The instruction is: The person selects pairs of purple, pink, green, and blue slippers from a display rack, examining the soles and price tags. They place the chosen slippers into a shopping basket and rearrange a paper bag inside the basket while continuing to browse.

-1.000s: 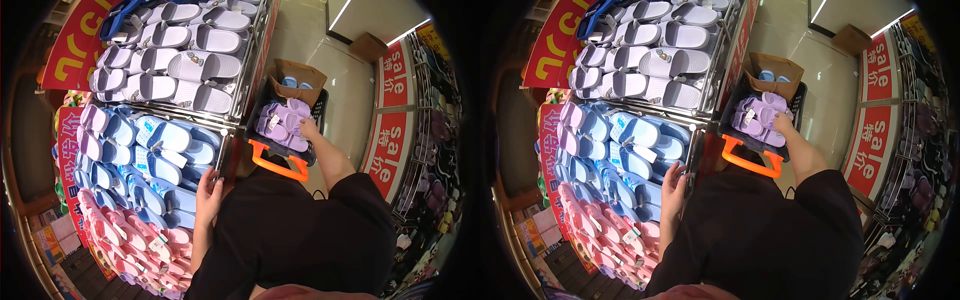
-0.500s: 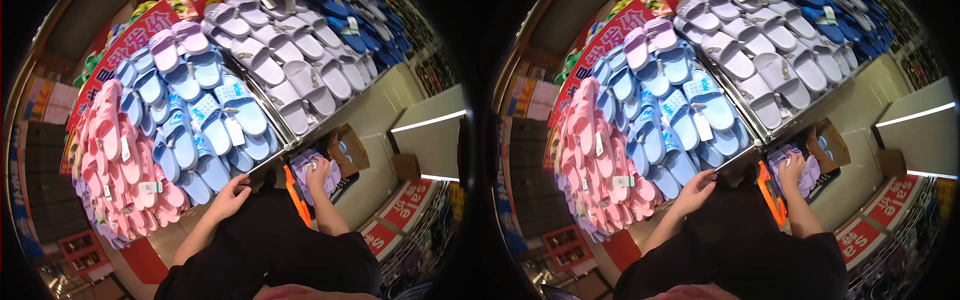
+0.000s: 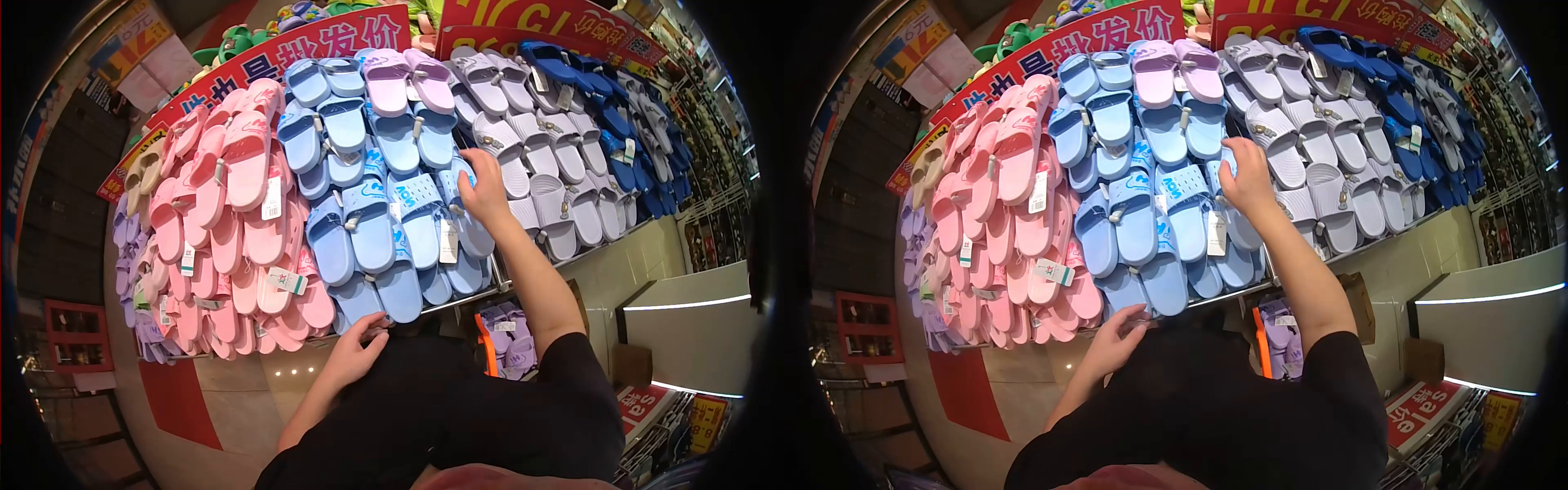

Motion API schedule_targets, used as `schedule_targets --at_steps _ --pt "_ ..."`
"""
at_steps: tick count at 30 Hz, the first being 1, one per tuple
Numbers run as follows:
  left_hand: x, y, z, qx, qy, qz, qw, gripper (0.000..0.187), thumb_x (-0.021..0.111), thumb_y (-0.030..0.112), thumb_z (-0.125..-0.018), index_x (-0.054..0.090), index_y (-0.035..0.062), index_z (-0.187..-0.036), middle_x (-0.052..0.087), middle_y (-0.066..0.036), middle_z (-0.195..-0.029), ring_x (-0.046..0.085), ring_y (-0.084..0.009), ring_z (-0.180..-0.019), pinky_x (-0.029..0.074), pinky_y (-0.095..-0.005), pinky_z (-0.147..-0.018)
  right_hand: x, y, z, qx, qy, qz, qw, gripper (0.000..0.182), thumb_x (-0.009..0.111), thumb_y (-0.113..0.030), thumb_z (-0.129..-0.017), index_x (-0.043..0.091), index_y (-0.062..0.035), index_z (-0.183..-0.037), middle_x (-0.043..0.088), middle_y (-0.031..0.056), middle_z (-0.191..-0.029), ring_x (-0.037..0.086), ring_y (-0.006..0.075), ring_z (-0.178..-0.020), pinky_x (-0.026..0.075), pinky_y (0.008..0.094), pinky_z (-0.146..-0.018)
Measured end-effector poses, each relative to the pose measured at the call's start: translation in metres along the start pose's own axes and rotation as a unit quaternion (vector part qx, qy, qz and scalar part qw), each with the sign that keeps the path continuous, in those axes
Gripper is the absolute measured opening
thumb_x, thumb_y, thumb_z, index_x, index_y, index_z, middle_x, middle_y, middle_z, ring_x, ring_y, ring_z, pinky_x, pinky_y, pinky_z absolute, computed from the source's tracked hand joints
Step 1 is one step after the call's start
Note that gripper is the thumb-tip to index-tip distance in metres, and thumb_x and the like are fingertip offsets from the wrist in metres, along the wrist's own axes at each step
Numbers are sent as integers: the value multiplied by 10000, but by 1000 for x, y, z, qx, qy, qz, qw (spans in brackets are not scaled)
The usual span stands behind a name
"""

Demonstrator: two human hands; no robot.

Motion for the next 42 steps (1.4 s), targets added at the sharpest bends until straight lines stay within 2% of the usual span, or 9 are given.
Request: schedule_targets --at_steps 6,14,20,23,28,34,36,39,42 --pt "-39 -17 19 6 65 41 997 451 595 115 -963 461 -40 -1365 603 -140 -1257 600 -170 -1107 458 -300 -977 100 41 -123 32 -122 85 988 410 630 -297 -860 630 -78 -1207 518 310 -1308 494 450 -1226 387 489 -1055" --pt "-69 -51 39 -6 150 113 982 435 597 62 -955 468 -34 -1360 620 -135 -1213 586 -155 -1107 470 -276 -944 167 96 -199 140 -229 146 952 509 547 -504 -885 639 -194 -1278 575 286 -1272 480 429 -1274 366 487 -1083" --pt "-84 -55 47 -12 165 125 978 436 595 57 -954 466 -37 -1360 617 -133 -1212 585 -142 -1088 469 -268 -936 186 123 -205 165 -203 172 950 569 551 -449 -868 585 -115 -1328 488 294 -1364 490 449 -1250 389 453 -1060" --pt "-85 -47 41 -13 141 107 984 433 592 53 -954 466 -39 -1358 612 -138 -1219 593 -153 -1085 469 -277 -944 168 113 -200 163 -128 71 976 543 589 -333 -849 580 -33 -1302 468 287 -1354 495 447 -1220 397 436 -1040" --pt "-86 -27 18 29 60 85 994 425 597 76 -952 479 -59 -1337 621 -146 -1224 621 -162 -1059 472 -302 -954 81 8 -150 -59 52 22 997 472 672 -186 -797 590 22 -1212 485 258 -1280 505 407 -1124 412 442 -973" --pt "-88 -6 -16 149 -16 208 967 488 479 3 -974 350 -14 -1444 527 -168 -1351 585 -235 -1174 444 -335 -995 24 -120 -61 -1 -109 -126 986 513 601 -95 -807 563 -27 -1314 423 240 -1373 420 383 -1275 328 399 -1091" --pt "-76 3 -32 165 -68 214 961 518 442 104 -1018 262 24 -1498 419 -187 -1450 489 -288 -1289 374 -390 -1072 19 -153 -20 62 -167 -215 960 491 586 -89 -817 573 -29 -1304 412 228 -1399 409 370 -1305 312 425 -1103" --pt "-54 12 -49 144 -62 453 877 612 331 455 -1048 223 84 -1523 321 -142 -1527 308 -263 -1420 241 -437 -1166 25 -187 33 127 -259 -280 916 444 603 -83 -847 595 -31 -1288 422 186 -1414 421 329 -1323 328 419 -1099" --pt "-43 0 -63 102 -108 550 822 617 389 485 -1006 337 82 -1471 467 -128 -1424 471 -280 -1297 393 -429 -1082 30 -214 73 95 -307 -225 920 421 646 -127 -836 600 -32 -1244 453 205 -1369 465 390 -1245 381 434 -1050"
Point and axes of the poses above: each hand's wrist, its own z-axis away from the middle knuckle, its own x-axis out of the palm, y = z × x, the point moved 6 cm from there along -z, towards the middle knuckle
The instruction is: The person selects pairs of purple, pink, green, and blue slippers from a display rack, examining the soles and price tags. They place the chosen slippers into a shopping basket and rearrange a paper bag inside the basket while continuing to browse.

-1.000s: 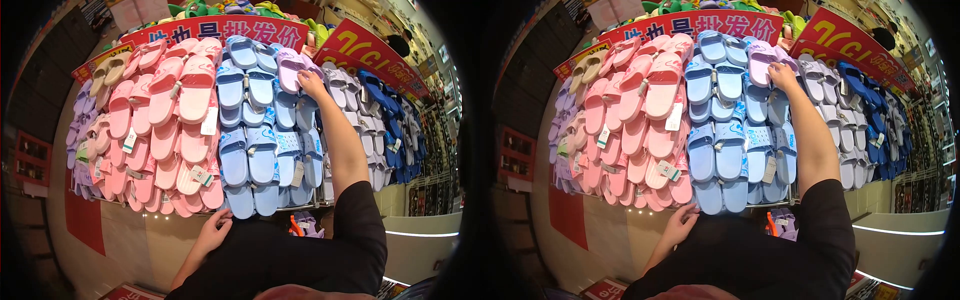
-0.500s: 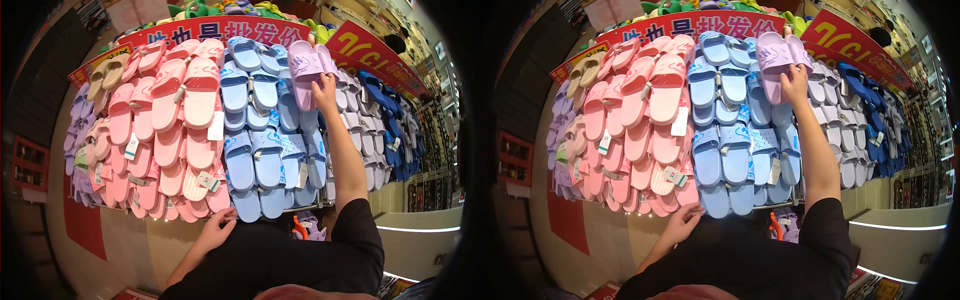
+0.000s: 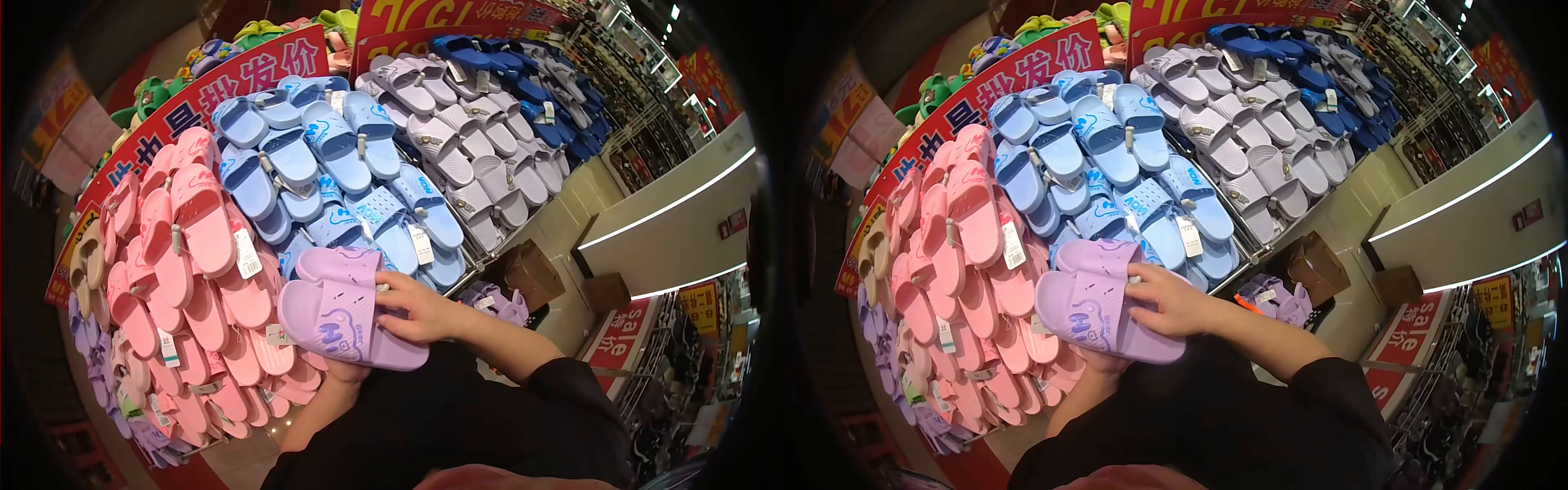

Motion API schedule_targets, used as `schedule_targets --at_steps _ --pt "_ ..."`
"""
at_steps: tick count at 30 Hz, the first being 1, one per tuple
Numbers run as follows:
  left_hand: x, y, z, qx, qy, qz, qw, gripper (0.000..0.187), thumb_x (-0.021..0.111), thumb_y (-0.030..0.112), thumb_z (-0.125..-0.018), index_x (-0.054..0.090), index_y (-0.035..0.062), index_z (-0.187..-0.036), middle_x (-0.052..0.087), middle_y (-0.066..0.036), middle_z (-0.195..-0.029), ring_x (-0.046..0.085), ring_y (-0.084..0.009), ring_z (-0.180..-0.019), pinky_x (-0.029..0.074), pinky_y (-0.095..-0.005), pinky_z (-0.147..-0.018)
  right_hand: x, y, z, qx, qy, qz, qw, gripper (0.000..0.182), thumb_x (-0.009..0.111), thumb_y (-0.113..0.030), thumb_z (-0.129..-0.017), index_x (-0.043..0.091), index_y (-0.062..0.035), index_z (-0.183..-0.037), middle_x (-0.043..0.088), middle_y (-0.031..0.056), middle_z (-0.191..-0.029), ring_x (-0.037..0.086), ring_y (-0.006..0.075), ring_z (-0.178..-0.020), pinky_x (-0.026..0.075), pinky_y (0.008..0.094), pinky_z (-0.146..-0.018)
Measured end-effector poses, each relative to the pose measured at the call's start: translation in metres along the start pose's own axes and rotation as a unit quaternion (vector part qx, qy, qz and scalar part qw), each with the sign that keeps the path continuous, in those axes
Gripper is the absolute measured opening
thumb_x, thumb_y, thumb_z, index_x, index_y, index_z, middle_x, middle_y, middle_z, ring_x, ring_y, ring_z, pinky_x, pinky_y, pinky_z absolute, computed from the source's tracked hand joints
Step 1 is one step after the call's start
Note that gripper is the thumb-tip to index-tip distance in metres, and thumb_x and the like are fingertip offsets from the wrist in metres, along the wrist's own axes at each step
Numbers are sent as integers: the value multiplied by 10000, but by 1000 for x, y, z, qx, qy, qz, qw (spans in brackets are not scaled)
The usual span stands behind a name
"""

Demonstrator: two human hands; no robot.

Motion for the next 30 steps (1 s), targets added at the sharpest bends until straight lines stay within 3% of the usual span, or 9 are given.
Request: schedule_targets --at_steps 4,5,8,12,14,19,24,27,30 --pt "12 -8 -17 -53 -145 53 987 696 395 553 -964 370 52 -1448 504 -174 -1377 511 -353 -1242 434 -463 -1041 2 -13 21 -10 58 46 997 377 660 -137 -827 638 -56 -1195 494 186 -1332 498 385 -1178 407 438 -1016" --pt "10 -12 -20 -102 -83 81 988 754 383 600 -945 352 49 -1459 496 -193 -1380 511 -388 -1232 443 -480 -1030 -5 -10 25 1 51 40 998 335 656 -123 -828 663 -56 -1156 514 187 -1325 529 372 -1149 426 427 -997" --pt "35 -18 -28 -150 -74 113 979 702 500 491 -946 358 33 -1458 490 -179 -1395 518 -347 -1238 433 -446 -1047 -36 -16 38 18 89 -69 993 273 577 3 -839 706 -29 -1077 598 180 -1286 622 294 -1107 482 361 -941" --pt "58 -14 -49 -149 -104 98 978 698 502 485 -946 358 32 -1457 491 -179 -1395 520 -346 -1236 435 -446 -1045 -85 11 70 13 352 -79 932 308 500 28 -876 640 21 -1151 616 148 -1253 580 239 -1178 442 353 -1005" --pt "65 -12 -55 -143 -104 93 980 696 503 483 -946 359 32 -1457 491 -179 -1394 521 -346 -1235 436 -446 -1044 -87 45 78 110 388 -246 881 357 484 32 -886 578 22 -1230 601 128 -1256 546 214 -1211 415 348 -1037" --pt "71 -6 -53 -119 -96 81 985 692 506 476 -946 360 32 -1456 491 -179 -1394 523 -344 -1232 438 -446 -1042 -26 62 77 133 174 -348 912 632 574 -11 -854 373 -17 -1453 493 103 -1389 478 190 -1279 376 348 -1078" --pt "73 -13 -50 -106 -88 64 988 688 508 468 -946 360 31 -1455 492 -179 -1393 525 -343 -1229 441 -446 -1039 -10 45 74 104 131 -437 884 709 704 -31 -816 390 -34 -1451 489 96 -1411 455 185 -1306 362 368 -1088" --pt "78 -23 -47 -115 -91 56 988 685 510 464 -946 361 31 -1455 492 -179 -1393 527 -342 -1228 442 -446 -1037 -27 59 75 173 129 -344 914 701 733 -61 -811 417 -50 -1437 504 102 -1402 442 177 -1321 354 382 -1094" --pt "81 -43 -39 -130 -94 46 986 682 511 460 -946 362 30 -1454 492 -179 -1392 528 -341 -1226 443 -446 -1036 -39 68 76 51 91 -263 959 673 740 -130 -830 435 -59 -1426 525 97 -1382 473 196 -1300 360 375 -1095"
Point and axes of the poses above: each hand's wrist, its own z-axis away from the middle knuckle, its own x-axis out of the palm, y = z × x, the point moved 6 cm from there along -z, towards the middle knuckle
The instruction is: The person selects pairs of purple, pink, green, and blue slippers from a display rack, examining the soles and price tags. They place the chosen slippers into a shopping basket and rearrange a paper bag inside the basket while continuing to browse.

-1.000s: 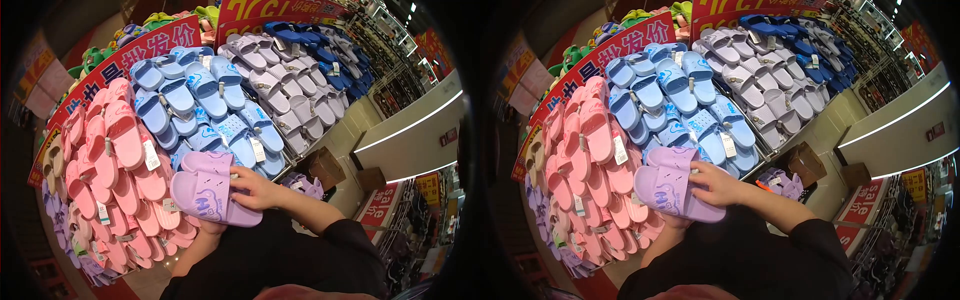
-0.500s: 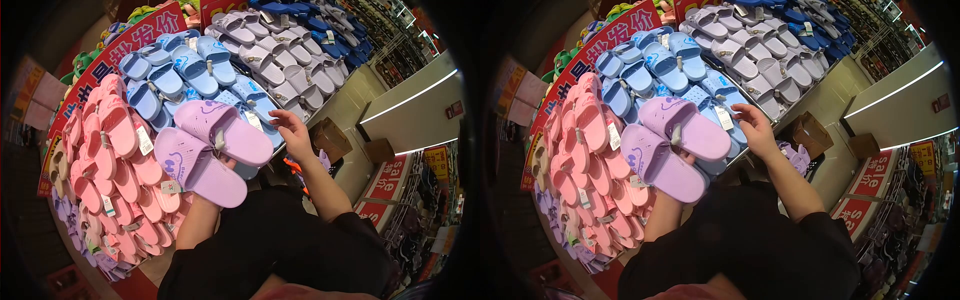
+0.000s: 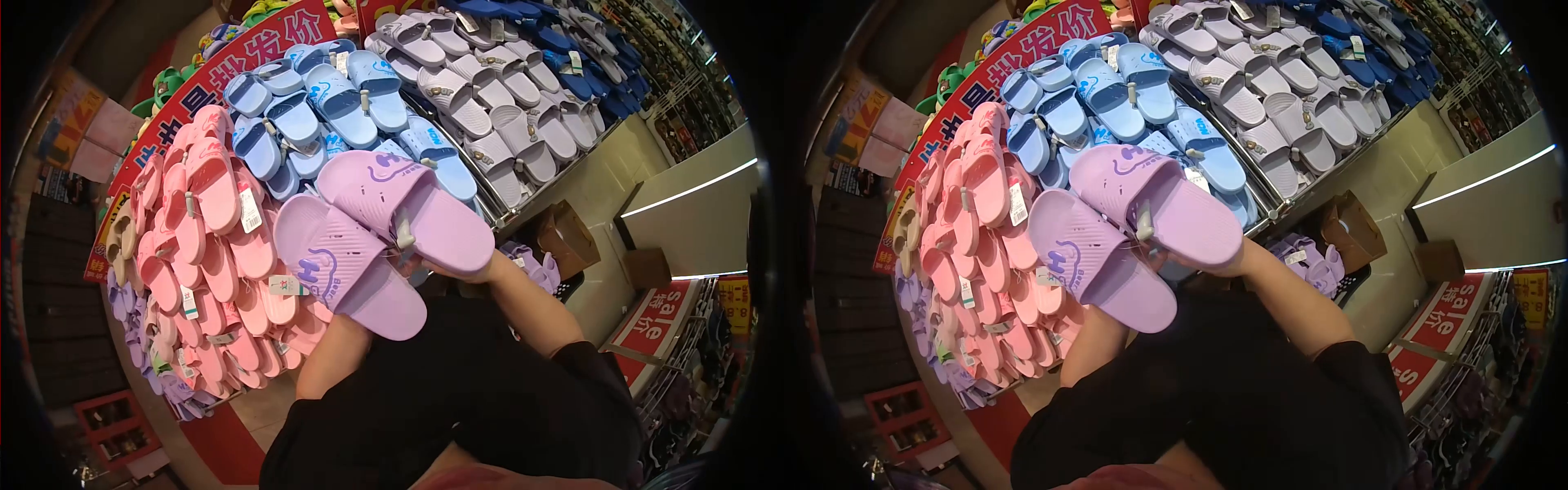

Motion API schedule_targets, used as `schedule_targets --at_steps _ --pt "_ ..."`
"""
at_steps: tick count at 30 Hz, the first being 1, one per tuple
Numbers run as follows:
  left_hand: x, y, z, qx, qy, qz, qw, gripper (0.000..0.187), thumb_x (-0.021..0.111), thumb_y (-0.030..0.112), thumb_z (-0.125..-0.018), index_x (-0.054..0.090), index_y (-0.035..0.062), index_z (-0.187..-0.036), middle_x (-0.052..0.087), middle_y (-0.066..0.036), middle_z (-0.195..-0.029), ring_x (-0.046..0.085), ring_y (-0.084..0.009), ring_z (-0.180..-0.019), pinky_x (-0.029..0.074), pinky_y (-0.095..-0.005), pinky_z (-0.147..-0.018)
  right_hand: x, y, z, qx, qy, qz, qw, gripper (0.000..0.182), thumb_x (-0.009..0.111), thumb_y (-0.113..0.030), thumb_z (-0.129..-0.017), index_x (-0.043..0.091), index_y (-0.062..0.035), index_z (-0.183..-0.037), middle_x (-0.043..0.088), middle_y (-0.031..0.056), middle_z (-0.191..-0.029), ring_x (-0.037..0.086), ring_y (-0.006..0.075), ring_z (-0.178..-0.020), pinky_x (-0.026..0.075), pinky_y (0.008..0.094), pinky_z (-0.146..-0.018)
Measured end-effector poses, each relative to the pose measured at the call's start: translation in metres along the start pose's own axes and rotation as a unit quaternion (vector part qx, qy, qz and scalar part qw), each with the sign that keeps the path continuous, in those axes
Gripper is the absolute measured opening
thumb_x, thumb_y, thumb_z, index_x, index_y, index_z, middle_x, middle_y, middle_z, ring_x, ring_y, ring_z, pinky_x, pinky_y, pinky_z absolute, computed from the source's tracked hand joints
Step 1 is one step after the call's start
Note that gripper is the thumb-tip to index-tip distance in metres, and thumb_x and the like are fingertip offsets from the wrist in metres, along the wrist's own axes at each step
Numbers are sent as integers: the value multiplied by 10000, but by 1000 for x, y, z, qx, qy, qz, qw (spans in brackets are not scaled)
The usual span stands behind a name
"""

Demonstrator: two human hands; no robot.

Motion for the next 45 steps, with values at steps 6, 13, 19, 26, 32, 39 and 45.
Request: schedule_targets --at_steps 6,13,19,26,32,39,45 --pt "1 -29 6 -28 0 -16 999 677 515 451 -946 363 30 -1453 493 -179 -1392 531 -339 -1222 446 -447 -1033 6 -17 -10 -117 48 303 944 579 735 -293 -850 503 -117 -1350 595 111 -1236 572 295 -1153 451 400 -997" --pt "1 -51 10 -47 -1 -34 998 671 518 442 -946 364 29 -1452 493 -179 -1391 534 -338 -1219 449 -447 -1029 13 45 7 165 -102 -761 620 556 700 -336 -876 497 -127 -1350 593 116 -1237 574 301 -1147 460 404 -983" --pt "-1 -50 12 -51 0 -61 997 666 522 433 -946 365 28 -1451 494 -179 -1390 536 -336 -1215 452 -447 -1026 14 75 13 197 -77 -927 310 540 669 -372 -898 493 -136 -1350 591 120 -1238 576 306 -1142 467 407 -971" --pt "2 -8 9 33 14 -73 997 661 525 423 -945 366 27 -1450 494 -179 -1389 539 -334 -1211 456 -447 -1022 -7 55 14 119 -44 -527 840 537 571 -301 -956 410 -76 -1416 551 103 -1325 580 234 -1152 490 369 -959" --pt "7 -1 -6 76 32 -60 995 656 529 415 -945 367 27 -1449 495 -179 -1389 542 -332 -1208 458 -447 -1019 -18 43 6 79 14 -237 968 623 665 -211 -896 402 -52 -1437 541 97 -1362 570 205 -1185 471 339 -992" --pt "1 -16 2 76 54 -66 993 650 533 405 -945 368 26 -1448 495 -179 -1388 545 -330 -1204 462 -447 -1015 2 6 0 36 -136 71 988 589 816 -228 -750 602 -31 -1262 661 150 -1156 620 223 -1081 488 351 -944" --pt "1 5 -19 101 55 -69 991 646 536 396 -945 369 25 -1447 496 -179 -1387 548 -329 -1200 464 -447 -1012 1 -2 22 199 -217 -135 946 508 738 -200 -831 533 9 -1246 613 71 -842 587 152 -775 500 320 -703"
Point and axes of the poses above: each hand's wrist, its own z-axis away from the middle knuckle, its own x-axis out of the palm, y = z × x, the point moved 6 cm from there along -z, towards the middle knuckle
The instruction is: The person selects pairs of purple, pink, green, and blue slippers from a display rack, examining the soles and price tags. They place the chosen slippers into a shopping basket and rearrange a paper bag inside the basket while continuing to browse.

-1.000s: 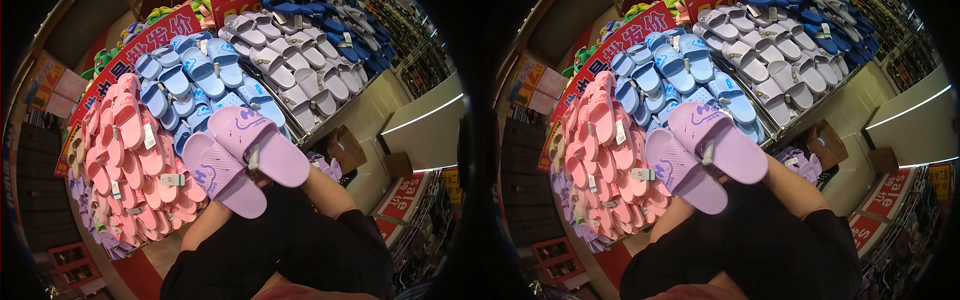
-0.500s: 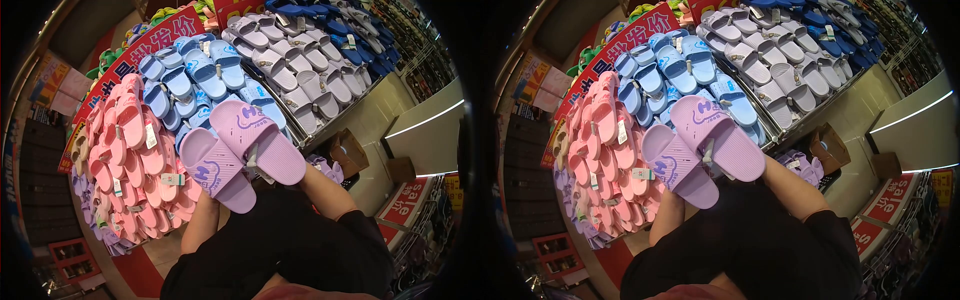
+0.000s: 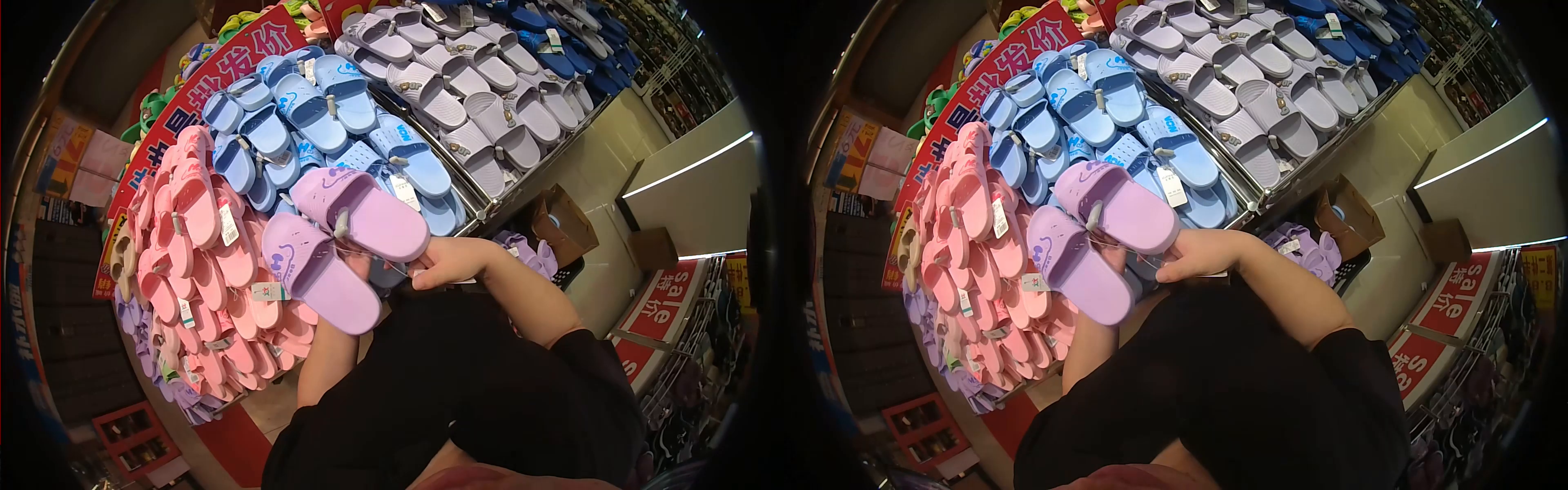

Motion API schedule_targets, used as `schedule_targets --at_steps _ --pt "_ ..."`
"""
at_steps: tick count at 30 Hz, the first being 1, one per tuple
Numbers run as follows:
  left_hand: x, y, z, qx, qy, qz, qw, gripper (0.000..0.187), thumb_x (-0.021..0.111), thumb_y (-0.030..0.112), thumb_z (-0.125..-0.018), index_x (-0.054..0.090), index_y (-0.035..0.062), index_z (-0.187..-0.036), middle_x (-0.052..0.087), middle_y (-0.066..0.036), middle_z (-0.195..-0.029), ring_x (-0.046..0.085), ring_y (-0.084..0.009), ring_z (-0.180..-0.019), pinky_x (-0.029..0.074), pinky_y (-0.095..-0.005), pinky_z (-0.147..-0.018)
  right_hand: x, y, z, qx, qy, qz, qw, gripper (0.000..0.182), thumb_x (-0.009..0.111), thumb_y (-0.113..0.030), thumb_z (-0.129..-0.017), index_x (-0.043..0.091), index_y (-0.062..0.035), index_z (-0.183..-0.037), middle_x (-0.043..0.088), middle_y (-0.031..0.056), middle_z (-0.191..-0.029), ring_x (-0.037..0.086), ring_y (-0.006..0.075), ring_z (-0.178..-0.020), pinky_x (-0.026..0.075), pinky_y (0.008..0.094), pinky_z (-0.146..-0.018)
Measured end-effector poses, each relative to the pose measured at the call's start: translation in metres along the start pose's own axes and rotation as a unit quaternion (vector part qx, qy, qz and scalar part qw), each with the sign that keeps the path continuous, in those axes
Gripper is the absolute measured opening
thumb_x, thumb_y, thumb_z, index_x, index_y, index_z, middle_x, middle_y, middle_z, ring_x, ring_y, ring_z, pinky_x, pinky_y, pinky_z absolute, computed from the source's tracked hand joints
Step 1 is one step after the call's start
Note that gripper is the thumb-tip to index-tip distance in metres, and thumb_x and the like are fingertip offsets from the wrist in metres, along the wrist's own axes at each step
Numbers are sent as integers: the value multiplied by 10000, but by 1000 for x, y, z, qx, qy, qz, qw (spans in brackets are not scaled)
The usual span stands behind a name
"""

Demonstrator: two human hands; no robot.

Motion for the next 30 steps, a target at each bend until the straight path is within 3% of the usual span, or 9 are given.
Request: schedule_targets --at_steps 2,5,6,10,16,23,26,27,30 --pt "0 7 -3 9 2 -1 1000 644 537 393 -945 370 25 -1447 496 -179 -1387 549 -328 -1199 465 -447 -1011 12 9 5 30 -91 -138 986 600 733 -194 -809 442 20 -1287 487 13 -725 484 111 -610 430 247 -562" --pt "-4 12 -2 14 8 0 1000 642 538 389 -945 370 25 -1446 496 -179 -1386 550 -327 -1197 467 -447 -1010 36 12 8 -10 -117 -378 918 603 713 -216 -804 449 50 -1276 549 72 -838 521 145 -618 422 217 -559" --pt "-6 13 -1 15 10 -1 1000 641 539 388 -945 370 25 -1446 496 -179 -1386 550 -327 -1197 467 -447 -1009 36 13 7 -32 -121 -412 903 648 657 -215 -814 407 95 -1326 600 196 -1010 606 227 -662 476 241 -531" --pt "-6 10 1 8 13 -9 1000 638 541 382 -945 371 24 -1445 497 -179 -1386 552 -326 -1195 469 -447 -1007 22 -7 11 -108 -154 -523 832 729 568 -179 -844 262 81 -1452 494 374 -1236 677 353 -851 579 362 -563" --pt "-7 -3 0 -16 15 -24 999 634 544 374 -945 372 23 -1444 497 -179 -1385 555 -324 -1191 472 -447 -1004 0 -12 17 -113 -35 -410 904 626 445 -169 -918 276 38 -1484 617 222 -981 552 171 -600 431 262 -458" --pt "-8 -7 8 -29 19 -49 998 629 548 364 -945 373 23 -1443 498 -179 -1384 558 -322 -1187 475 -447 -1000 -1 5 20 -68 16 -431 900 538 415 -262 -980 390 9 -1444 547 24 -842 402 63 -577 314 206 -453" --pt "-11 -4 16 -33 25 -72 997 626 550 359 -945 374 22 -1443 498 -179 -1384 559 -321 -1185 477 -447 -999 3 -5 29 -40 155 -132 978 444 519 -205 -971 475 0 -1363 562 8 -910 491 82 -716 409 222 -597" --pt "-11 -4 16 -36 24 -79 996 626 550 358 -945 374 22 -1443 498 -179 -1384 560 -321 -1185 477 -447 -998 2 13 21 -197 194 -67 959 374 602 -173 -950 525 -33 -1288 571 18 -946 532 100 -852 456 262 -739" --pt "-9 -10 11 -51 19 -96 994 623 552 354 -945 375 22 -1442 498 -179 -1383 561 -320 -1183 479 -447 -997 9 -8 43 -137 243 116 953 211 617 -106 -917 578 -18 -1104 595 60 -979 576 139 -925 465 307 -803"
Point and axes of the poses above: each hand's wrist, its own z-axis away from the middle knuckle, its own x-axis out of the palm, y = z × x, the point moved 6 cm from there along -z, towards the middle knuckle
